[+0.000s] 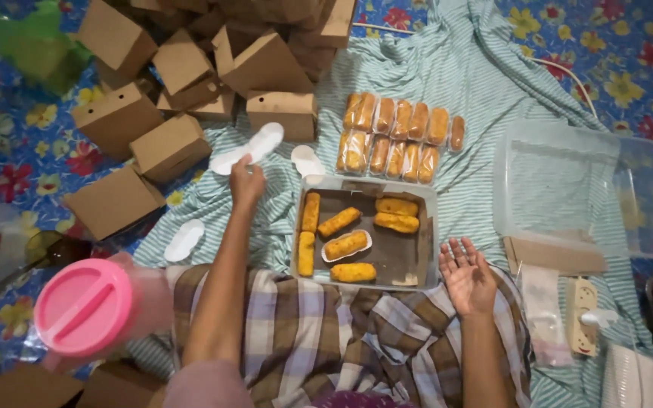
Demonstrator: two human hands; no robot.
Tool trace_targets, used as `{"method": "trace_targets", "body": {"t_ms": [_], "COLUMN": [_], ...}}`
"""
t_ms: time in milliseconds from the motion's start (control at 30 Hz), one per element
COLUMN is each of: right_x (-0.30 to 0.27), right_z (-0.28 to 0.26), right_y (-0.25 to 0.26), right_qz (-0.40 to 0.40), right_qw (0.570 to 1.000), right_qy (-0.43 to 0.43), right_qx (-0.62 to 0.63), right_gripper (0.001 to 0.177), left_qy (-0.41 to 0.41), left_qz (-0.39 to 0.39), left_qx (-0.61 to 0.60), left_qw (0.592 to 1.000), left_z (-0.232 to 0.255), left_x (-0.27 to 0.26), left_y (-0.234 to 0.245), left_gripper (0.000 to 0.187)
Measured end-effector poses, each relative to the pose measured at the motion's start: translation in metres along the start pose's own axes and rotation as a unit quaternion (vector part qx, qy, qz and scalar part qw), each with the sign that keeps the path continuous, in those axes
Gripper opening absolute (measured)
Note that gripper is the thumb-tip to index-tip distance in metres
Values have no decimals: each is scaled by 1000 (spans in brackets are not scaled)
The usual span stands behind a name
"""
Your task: A person is manually wrapping individual snack cakes in clear plastic wrap and organizing them in a tray.
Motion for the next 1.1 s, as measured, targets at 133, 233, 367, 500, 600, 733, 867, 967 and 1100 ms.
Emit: {"method": "trace_targets", "body": {"t_ms": [133,233,367,500,600,733,867,967,1100], "right_x": [0,5,0,-16,-10,8,11,15,8], "right_z": [1,3,25,74,112,134,125,108,91], "right_y": [4,9,-7,-52,-46,-44,-50,-42,-46], "right_qz": [-8,-7,-49,-103,-115,-34,-2,18,32], "right_qw": [1000,1000,992,986,986,994,998,998,998], "right_qy": [2,19,66,19,0,-30,-23,-31,-53], "right_qx": [-3,-14,-97,-129,-123,-96,-67,-48,-27], "right_gripper": [42,42,47,68,81,55,54,53,46], "left_qy": [26,9,9,-71,-245,-293,-321,-297,-246], "left_qz": [-82,-165,-235,-224,-178,-220,-276,-257,-203], "left_qx": [-107,-186,-181,-259,-153,-74,-115,-158,-10], "left_qw": [991,969,955,937,941,927,899,906,948], "left_z": [60,115,143,148,134,153,156,151,117], "left_x": [-81,-154,-222,-272,-290,-316,-313,-291,-249], "left_y": [33,55,51,23,3,23,27,36,30], "left_gripper": [44,44,33,36,40,41,41,34,22]}}
Point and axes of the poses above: each hand's wrist, its own x-axis towards the middle knuckle, its own y-axis out of the back of the hand, z = x × y, the point moved 1 cm from there along x, towards the middle knuckle, and after that the axes turned 11 degrees about x, right-handed, at the moved point
